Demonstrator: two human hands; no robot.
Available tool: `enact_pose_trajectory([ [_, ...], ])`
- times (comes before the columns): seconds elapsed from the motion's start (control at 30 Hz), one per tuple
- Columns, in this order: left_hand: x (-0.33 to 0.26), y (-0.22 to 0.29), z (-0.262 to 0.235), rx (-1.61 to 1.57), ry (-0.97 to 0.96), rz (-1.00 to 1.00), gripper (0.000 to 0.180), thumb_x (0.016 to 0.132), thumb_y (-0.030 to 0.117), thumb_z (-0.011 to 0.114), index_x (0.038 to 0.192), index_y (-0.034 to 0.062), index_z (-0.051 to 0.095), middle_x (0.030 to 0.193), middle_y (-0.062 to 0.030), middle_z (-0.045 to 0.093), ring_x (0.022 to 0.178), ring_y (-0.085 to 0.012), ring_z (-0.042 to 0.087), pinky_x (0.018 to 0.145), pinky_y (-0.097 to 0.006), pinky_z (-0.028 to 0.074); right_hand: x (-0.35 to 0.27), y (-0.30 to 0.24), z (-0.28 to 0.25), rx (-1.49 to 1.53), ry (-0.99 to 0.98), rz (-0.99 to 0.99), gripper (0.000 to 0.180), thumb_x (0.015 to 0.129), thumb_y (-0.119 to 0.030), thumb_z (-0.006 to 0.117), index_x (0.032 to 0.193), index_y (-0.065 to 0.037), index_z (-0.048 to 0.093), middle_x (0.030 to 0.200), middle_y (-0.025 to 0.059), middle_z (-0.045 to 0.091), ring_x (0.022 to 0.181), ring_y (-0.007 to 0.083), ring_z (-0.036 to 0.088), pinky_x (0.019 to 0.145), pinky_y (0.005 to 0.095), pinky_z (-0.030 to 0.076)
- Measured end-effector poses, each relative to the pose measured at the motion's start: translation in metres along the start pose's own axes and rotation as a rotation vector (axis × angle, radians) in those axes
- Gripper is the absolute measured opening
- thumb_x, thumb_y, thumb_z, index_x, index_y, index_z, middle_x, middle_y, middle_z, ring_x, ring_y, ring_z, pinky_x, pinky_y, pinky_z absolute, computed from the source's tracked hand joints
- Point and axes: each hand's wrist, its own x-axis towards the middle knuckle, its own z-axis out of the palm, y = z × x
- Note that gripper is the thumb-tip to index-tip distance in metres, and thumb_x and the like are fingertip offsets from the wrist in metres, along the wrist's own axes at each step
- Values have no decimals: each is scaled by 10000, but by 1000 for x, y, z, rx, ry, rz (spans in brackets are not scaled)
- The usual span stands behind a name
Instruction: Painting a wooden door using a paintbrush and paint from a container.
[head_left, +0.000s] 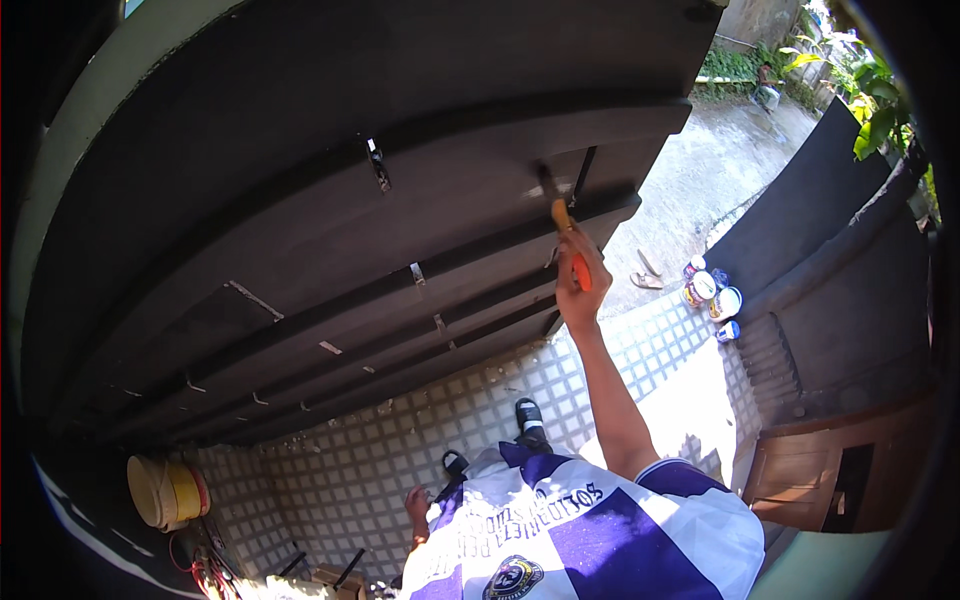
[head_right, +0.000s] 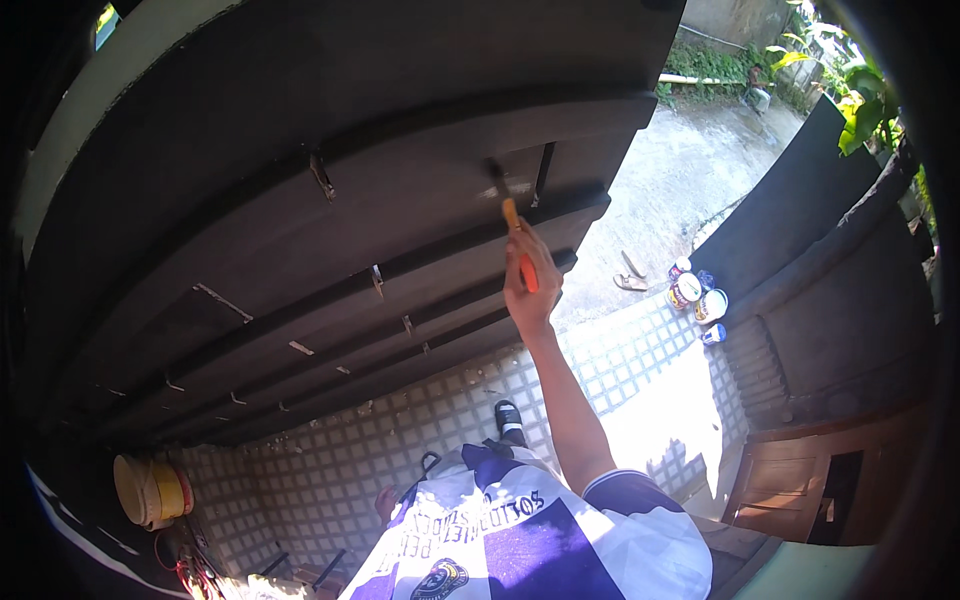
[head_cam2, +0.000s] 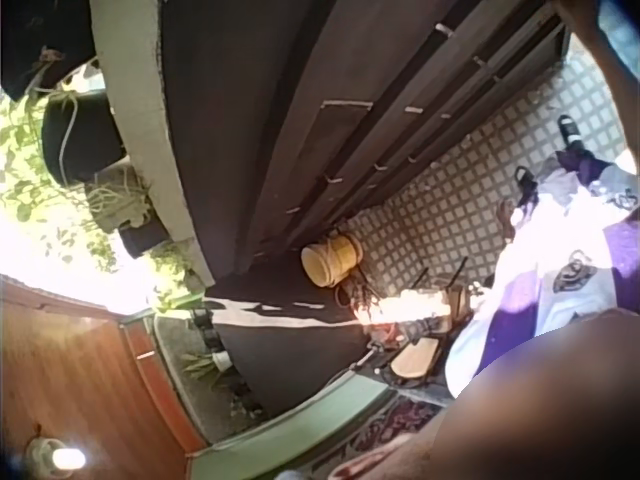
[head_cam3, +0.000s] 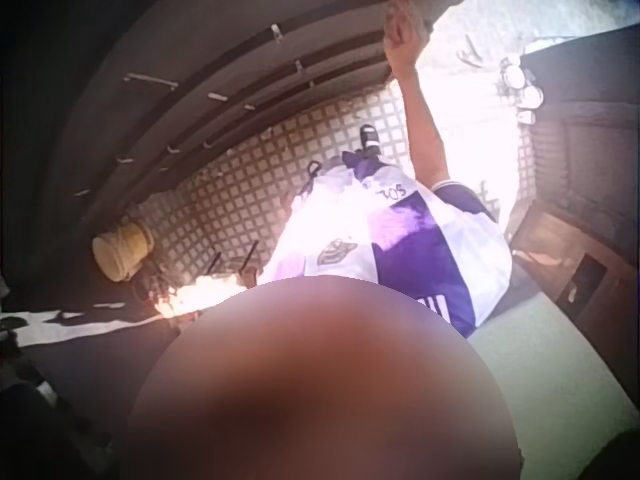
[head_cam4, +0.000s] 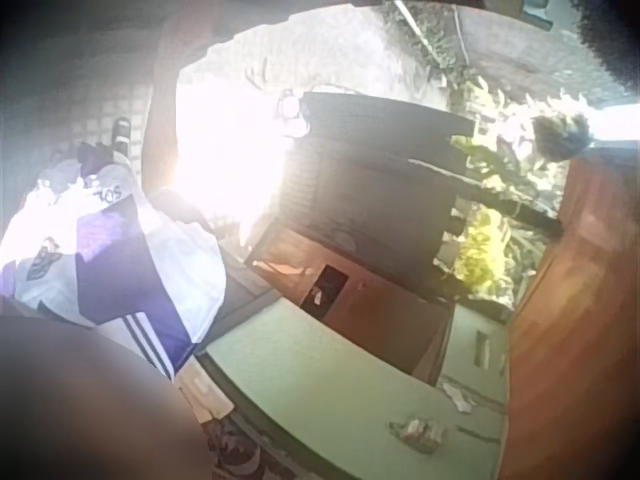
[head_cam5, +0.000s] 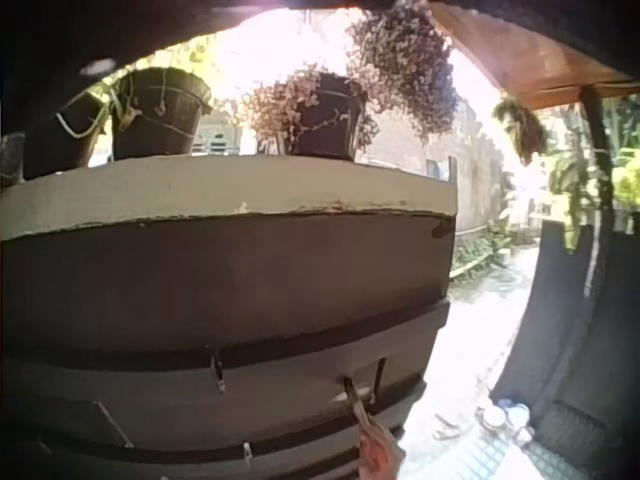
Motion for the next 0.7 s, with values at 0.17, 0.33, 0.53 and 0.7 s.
enact_pose_trajectory([
  [0.17, -5, 6, 5, 82, 36, -178, 235, 884, 96, 626, 1111, 44, 653, 1015, -81, 688, 845, -209, 691, 547, -305, 549, 6, -13, 1, 21, -42, 40, 214, 912, 28, 613, 1123, 11, 642, 1128, 163, 687, 958, 208, 692, 810, 281, 538],
  [0.33, 2, -5, 3, 72, 27, -127, 264, 874, 99, 632, 1132, 46, 650, 1044, -87, 689, 861, -217, 688, 537, -310, 551, 9, -25, 1, 192, -314, -20, 224, 873, 14, 670, 1095, -10, 653, 1105, 169, 695, 959, 257, 703, 813, 303, 551],
  [0.53, 5, -6, 8, -115, -52, 60, 242, 853, 20, 655, 1094, 31, 671, 1043, -111, 689, 837, -208, 681, 595, -287, 564, 30, 1, -7, 28, 52, 62, 211, 857, 46, 663, 1060, -11, 658, 1107, 178, 691, 945, 249, 706, 812, 293, 540],
  [0.7, -2, 10, 11, 89, -119, -11, 224, 852, -13, 645, 1073, 10, 677, 1004, -105, 694, 870, -195, 670, 657, -296, 574, 27, 0, -19, 118, -187, 46, 179, 865, 38, 660, 1041, -1, 661, 1108, 173, 693, 952, 226, 702, 813, 275, 532],
])
